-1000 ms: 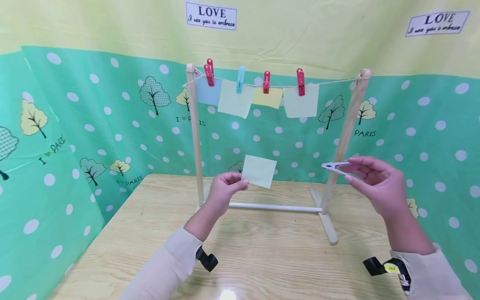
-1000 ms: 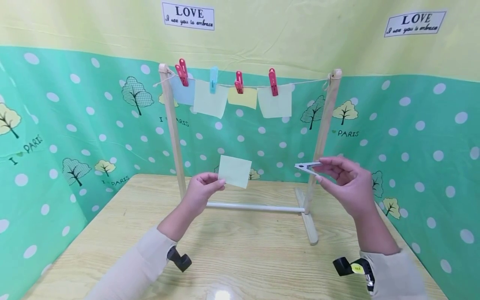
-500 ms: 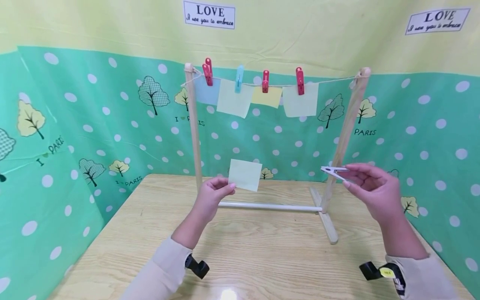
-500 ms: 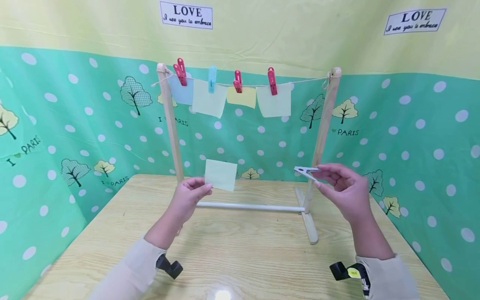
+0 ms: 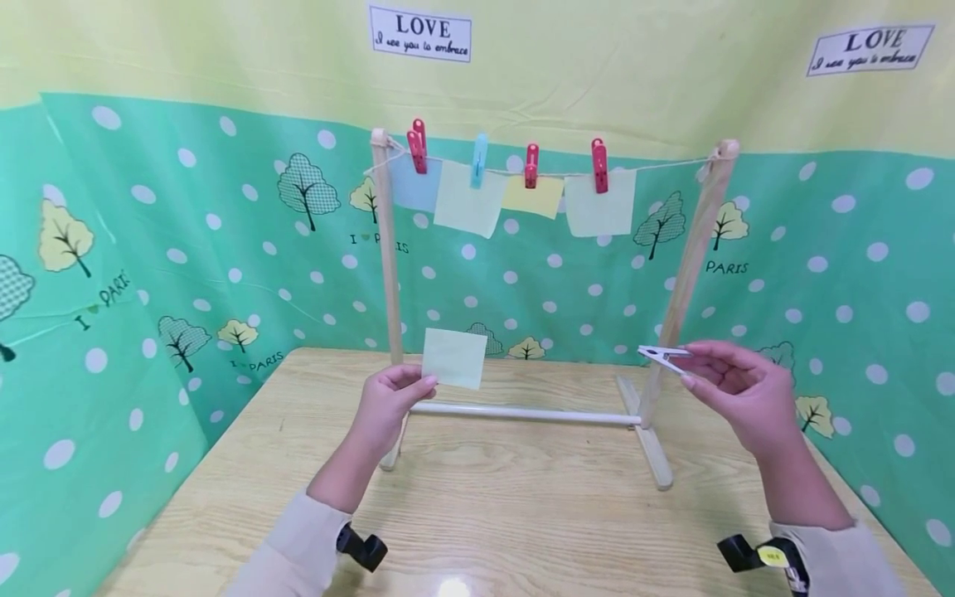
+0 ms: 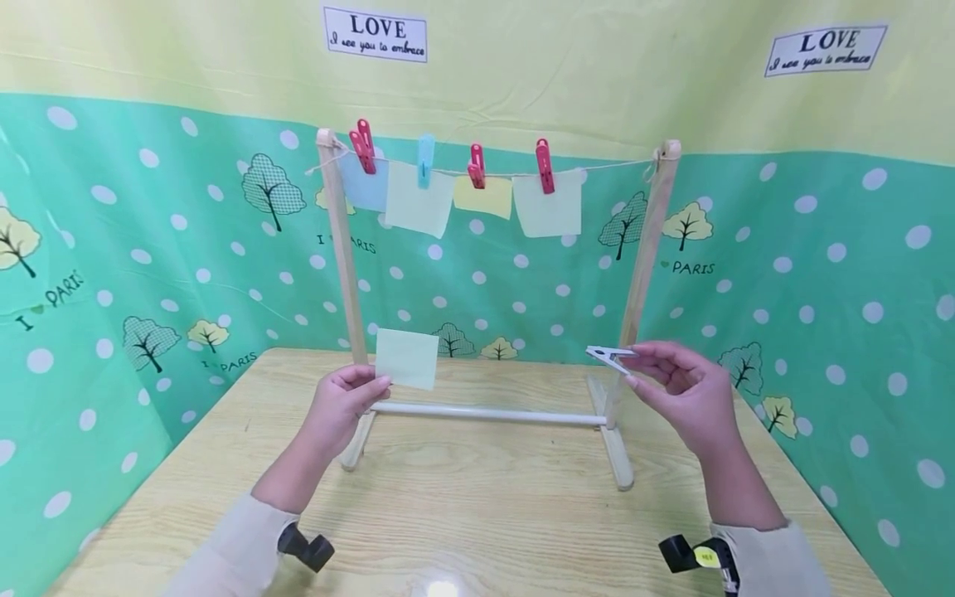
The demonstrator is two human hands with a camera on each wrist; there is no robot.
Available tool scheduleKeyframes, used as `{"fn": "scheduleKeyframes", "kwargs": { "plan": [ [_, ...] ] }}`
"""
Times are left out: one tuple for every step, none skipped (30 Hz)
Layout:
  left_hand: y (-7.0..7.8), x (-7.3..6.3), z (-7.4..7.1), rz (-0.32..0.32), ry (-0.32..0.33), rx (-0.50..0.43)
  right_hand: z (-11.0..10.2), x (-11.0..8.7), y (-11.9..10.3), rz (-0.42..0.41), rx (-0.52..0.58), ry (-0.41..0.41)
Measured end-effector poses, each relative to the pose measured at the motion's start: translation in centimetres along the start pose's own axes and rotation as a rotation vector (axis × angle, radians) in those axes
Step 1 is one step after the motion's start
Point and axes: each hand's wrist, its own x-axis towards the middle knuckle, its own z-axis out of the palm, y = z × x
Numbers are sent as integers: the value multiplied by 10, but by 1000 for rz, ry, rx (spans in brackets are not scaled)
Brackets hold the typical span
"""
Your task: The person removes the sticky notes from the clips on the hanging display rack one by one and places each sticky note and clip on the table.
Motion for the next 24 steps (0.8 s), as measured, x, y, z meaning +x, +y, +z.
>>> {"fn": "scheduleKeyframes", "kwargs": {
  "plan": [
    [0,-1,-3,-4,4,3,-1,-1,0,2,-8,0],
    [1,-2,-5,-9,11,8,-1,-1,1,7,-16,3],
    [1,-2,-8,-16,17,13,-1,-2,1,12,-27,8],
    [2,-3,-11,-22,26,18,-2,-3,2,20,-34,15],
    [3,-4,-13,-28,33,23,-2,-4,2,26,-42,22],
    [3,-5,-16,-29,41,30,-3,-4,3,31,-43,28],
    [4,-6,-18,-31,48,32,-4,-5,3,37,-51,33],
    [4,-7,-20,-29,56,37,-4,-6,4,46,-64,41],
    [5,-8,-23,-28,61,34,-4,-6,5,52,-72,46],
    [5,-8,-25,-24,66,35,-6,-7,5,57,-73,50],
    [5,-9,-27,-23,69,32,-7,-9,6,62,-81,52],
    [5,-10,-29,-19,73,29,-8,-10,7,65,-79,53],
    [5,-11,-31,-19,74,26,-9,-11,8,69,-86,57],
    [5,-12,-32,-18,76,26,-10,-12,8,73,-84,63],
    [5,-12,-34,-19,76,23,-12,-13,9,76,-75,68],
    [6,-13,-36,-18,79,22,-13,-14,9,80,-70,73],
    [6,-14,-38,-19,80,19,-14,-15,9,87,-73,83],
    [7,-15,-40,-18,85,18,-15,-16,9,94,-69,92],
    [7,-16,-41,-20,91,17,-17,-17,10,104,-72,103],
    [8,-17,-43,-21,99,17,-18,-18,10,114,-72,112],
    [9,-18,-45,-23,107,15,-19,-19,10,124,-71,120],
    [10,-19,-47,-25,116,14,-20,-19,11,131,-76,125],
    [11,-20,-49,-29,123,11,-20,-20,11,137,-79,131],
    [11,-21,-52,-31,130,9,-22,-21,12,141,-80,132]
  ]
}}
